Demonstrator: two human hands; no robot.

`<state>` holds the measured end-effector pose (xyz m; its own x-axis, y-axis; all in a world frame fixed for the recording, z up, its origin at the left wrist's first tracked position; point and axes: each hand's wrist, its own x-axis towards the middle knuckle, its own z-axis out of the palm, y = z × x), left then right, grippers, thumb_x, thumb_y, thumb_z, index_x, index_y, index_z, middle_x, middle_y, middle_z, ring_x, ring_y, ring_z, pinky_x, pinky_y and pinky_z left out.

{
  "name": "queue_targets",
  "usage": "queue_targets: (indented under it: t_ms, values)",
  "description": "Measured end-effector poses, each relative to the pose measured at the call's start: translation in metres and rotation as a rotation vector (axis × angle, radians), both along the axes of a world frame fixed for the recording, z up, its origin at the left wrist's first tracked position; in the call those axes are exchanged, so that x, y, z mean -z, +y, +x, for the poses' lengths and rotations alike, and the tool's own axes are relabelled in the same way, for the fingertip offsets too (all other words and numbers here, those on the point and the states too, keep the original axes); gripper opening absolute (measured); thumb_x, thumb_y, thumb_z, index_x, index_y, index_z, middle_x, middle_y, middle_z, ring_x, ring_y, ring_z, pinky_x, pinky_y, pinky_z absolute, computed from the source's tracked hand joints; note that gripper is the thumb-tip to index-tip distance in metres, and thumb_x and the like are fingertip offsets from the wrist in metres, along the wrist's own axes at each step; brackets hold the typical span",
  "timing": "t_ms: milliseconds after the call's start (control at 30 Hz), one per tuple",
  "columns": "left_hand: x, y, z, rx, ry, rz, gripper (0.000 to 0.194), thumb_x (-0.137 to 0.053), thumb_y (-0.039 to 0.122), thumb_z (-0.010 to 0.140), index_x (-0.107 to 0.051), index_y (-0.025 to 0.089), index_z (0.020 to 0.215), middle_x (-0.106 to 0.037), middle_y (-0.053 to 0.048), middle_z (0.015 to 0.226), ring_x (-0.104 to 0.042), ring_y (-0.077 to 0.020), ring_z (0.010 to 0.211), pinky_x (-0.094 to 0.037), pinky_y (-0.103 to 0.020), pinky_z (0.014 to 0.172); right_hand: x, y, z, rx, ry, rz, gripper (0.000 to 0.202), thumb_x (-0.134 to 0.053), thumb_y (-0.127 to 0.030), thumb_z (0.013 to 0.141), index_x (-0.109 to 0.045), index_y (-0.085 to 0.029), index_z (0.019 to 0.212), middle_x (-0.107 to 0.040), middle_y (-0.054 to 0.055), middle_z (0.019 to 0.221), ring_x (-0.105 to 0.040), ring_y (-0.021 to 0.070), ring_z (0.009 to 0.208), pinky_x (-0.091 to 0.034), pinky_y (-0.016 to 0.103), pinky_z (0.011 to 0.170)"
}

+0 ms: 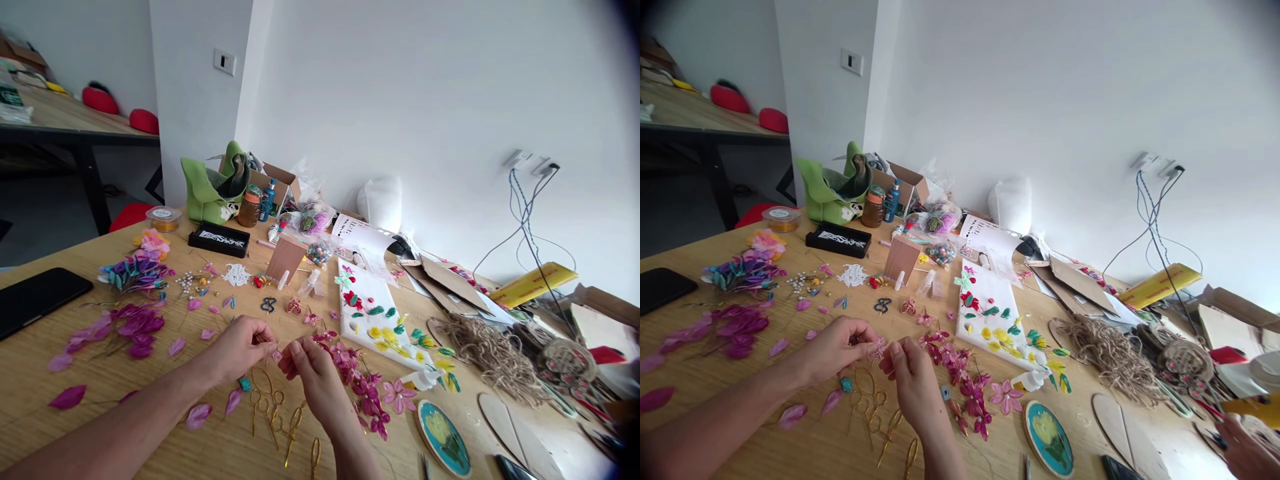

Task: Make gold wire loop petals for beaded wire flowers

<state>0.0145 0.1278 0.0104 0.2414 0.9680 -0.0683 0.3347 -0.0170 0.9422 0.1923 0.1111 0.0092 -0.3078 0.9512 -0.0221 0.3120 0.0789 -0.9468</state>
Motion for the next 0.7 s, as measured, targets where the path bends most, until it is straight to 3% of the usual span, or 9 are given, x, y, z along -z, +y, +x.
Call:
queue_targets:
  t_ms: [200, 300, 433, 567, 700]
  values:
    - [-0.0004, -0.0014, 0.0016, -0.010, -0.049, -0.021, 0.027, -0.063, 0.044, 0.069, -0.063, 0.017, 0.066, -0.064, -0.003, 0.068, -0.056, -0.0179, 0.069, -0.041, -0.026, 0.061, -0.0032, -0.0042, -0.0030, 0.027, -0.114, 0.039, 0.035, -0.049, -0.048, 0.093, -0.054, -0.018, 0.074, -0.061, 0.004, 0.070, -0.052, 0.0156, 0.065, -0.038, 0.027, 0.061]
    - [-0.0029, -0.0027, 0.0011, 0.014, -0.093, -0.076, 0.030, -0.064, 0.047, 0.067, -0.060, 0.018, 0.065, -0.057, 0.001, 0.060, -0.050, -0.0140, 0.057, -0.037, -0.024, 0.052, -0.0064, -0.0056, -0.0020, -0.003, -0.085, 0.053, 0.038, -0.048, -0.048, 0.093, -0.053, -0.019, 0.070, -0.058, 0.002, 0.067, -0.049, 0.0144, 0.063, -0.036, 0.026, 0.060]
    - [-0.0032, -0.0024, -0.0006, 0.054, -0.150, -0.192, 0.037, -0.064, 0.055, 0.065, -0.057, 0.019, 0.069, -0.045, 0.007, 0.047, -0.037, -0.0095, 0.038, -0.030, -0.022, 0.039, -0.0068, -0.0042, -0.0010, -0.050, 0.100, -0.089, 0.045, -0.055, -0.058, 0.088, -0.055, -0.018, 0.069, -0.059, 0.001, 0.063, -0.052, 0.0142, 0.063, -0.040, 0.026, 0.063]
    - [-0.0006, -0.0013, -0.0011, 0.024, -0.174, -0.208, 0.038, -0.064, 0.055, 0.064, -0.057, 0.018, 0.068, -0.045, 0.008, 0.047, -0.035, -0.0088, 0.037, -0.027, -0.021, 0.037, -0.0014, -0.0013, -0.0027, 0.015, 0.145, -0.040, 0.051, -0.051, -0.064, 0.089, -0.060, -0.016, 0.076, -0.062, 0.004, 0.069, -0.057, 0.0167, 0.068, -0.045, 0.028, 0.066]
    - [0.0003, -0.0011, 0.0006, -0.022, -0.174, -0.147, 0.030, -0.067, 0.046, 0.065, -0.061, 0.017, 0.066, -0.053, 0.004, 0.055, -0.042, -0.0105, 0.049, -0.032, -0.022, 0.046, 0.0007, -0.0017, -0.0049, 0.017, 0.050, 0.041, 0.041, -0.050, -0.053, 0.093, -0.063, -0.016, 0.082, -0.064, 0.005, 0.074, -0.057, 0.0167, 0.069, -0.044, 0.027, 0.063]
